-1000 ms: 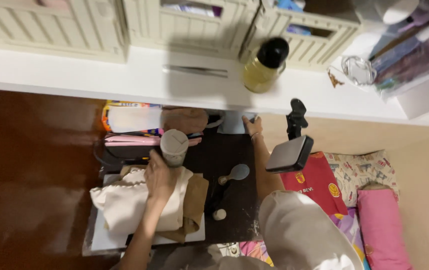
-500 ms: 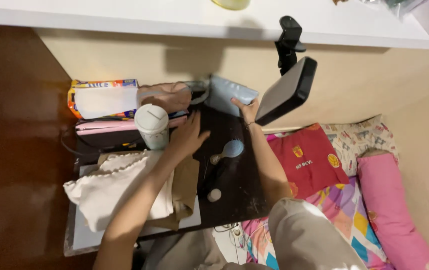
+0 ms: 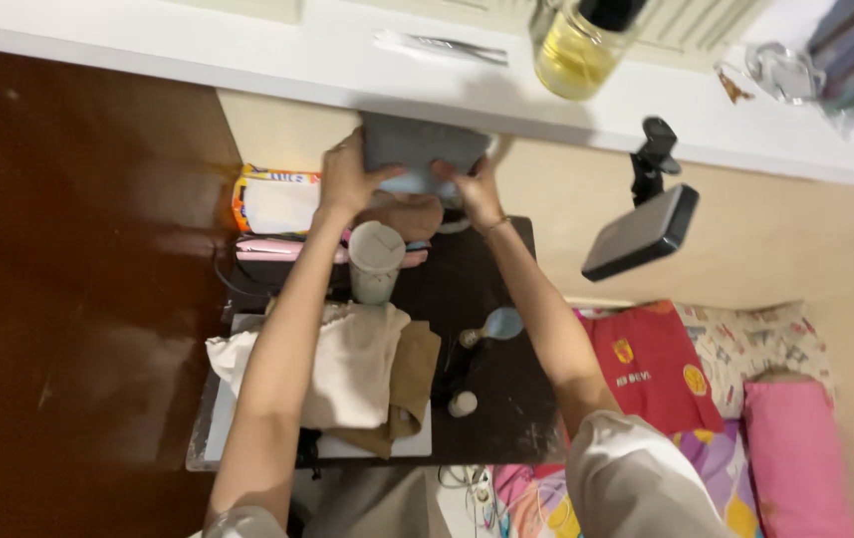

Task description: Organizing various personal items on a shelf and then folding a piece of clothing.

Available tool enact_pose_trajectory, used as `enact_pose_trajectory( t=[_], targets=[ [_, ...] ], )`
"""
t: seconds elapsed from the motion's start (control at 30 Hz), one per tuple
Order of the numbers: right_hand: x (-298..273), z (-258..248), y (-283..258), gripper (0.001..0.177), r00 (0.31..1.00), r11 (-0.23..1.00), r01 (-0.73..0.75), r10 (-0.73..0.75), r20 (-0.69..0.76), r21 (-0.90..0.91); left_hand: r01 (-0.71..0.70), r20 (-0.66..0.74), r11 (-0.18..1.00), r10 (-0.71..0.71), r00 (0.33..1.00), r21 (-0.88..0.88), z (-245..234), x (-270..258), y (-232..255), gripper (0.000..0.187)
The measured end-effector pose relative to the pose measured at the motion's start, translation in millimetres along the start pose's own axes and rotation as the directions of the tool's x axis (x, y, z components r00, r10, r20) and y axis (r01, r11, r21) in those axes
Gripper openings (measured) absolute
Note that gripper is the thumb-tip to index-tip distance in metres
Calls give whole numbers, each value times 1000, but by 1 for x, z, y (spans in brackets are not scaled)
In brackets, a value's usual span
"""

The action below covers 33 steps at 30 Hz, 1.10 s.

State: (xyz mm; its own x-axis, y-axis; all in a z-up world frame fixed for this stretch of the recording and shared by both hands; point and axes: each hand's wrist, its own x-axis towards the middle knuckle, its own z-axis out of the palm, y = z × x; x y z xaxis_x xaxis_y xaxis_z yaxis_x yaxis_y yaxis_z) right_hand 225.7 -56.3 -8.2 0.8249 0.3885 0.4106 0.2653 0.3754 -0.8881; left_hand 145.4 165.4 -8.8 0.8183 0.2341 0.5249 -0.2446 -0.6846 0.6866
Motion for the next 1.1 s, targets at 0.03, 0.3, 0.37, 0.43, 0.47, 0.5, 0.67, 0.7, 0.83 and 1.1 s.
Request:
enact_pose_trajectory(
  t=[0.03, 0.3, 0.37, 0.43, 0.47, 0.5, 0.67, 0.7, 0.83, 1.1],
  targets=[
    [11, -5, 24, 58, 1000, 1000, 6, -6, 10, -1, -2, -12, 1000, 2, 1000, 1, -2, 3, -11, 79],
    [28, -45, 147, 51, 953, 851, -282, 303, -25, -442, 147, -8, 987, -147, 989, 64, 77, -8, -161, 76],
    [23, -55, 168, 58, 968, 880, -224, 250, 7, -419, 192, 1, 972, -194, 981, -133, 98, -16, -188, 71],
    [17, -64, 178, 72, 979, 904, -170, 199, 34, -392, 235, 24, 917, -240, 970, -322, 103, -21, -194, 68],
    [16, -68, 179, 74, 967, 929, -238, 253, 17, -283, 281, 63, 887, -277, 959, -367, 97, -21, -186, 68],
    [10, -73, 177, 78, 950, 937, -306, 311, 4, -171, 330, 106, 850, -315, 943, -410, 92, -24, -177, 69],
    [-48, -138, 157, 64, 971, 923, -155, 207, 116, -353, 195, 20, 866, -209, 978, -461, 68, -52, -174, 74],
    [-54, -146, 134, 58, 967, 888, -137, 215, 133, -439, -15, -109, 800, -63, 992, -600, 72, -46, -191, 67],
    [-167, -185, 70, 76, 942, 524, 100, 224, 250, -846, 222, -239, 910, -316, 918, -351, -23, -118, 5, 42],
    [-280, -163, 0, 101, 787, 63, -62, 617, -10, -996, 279, -20, 951, -284, 959, -135, 43, -228, 177, 18]
  ],
)
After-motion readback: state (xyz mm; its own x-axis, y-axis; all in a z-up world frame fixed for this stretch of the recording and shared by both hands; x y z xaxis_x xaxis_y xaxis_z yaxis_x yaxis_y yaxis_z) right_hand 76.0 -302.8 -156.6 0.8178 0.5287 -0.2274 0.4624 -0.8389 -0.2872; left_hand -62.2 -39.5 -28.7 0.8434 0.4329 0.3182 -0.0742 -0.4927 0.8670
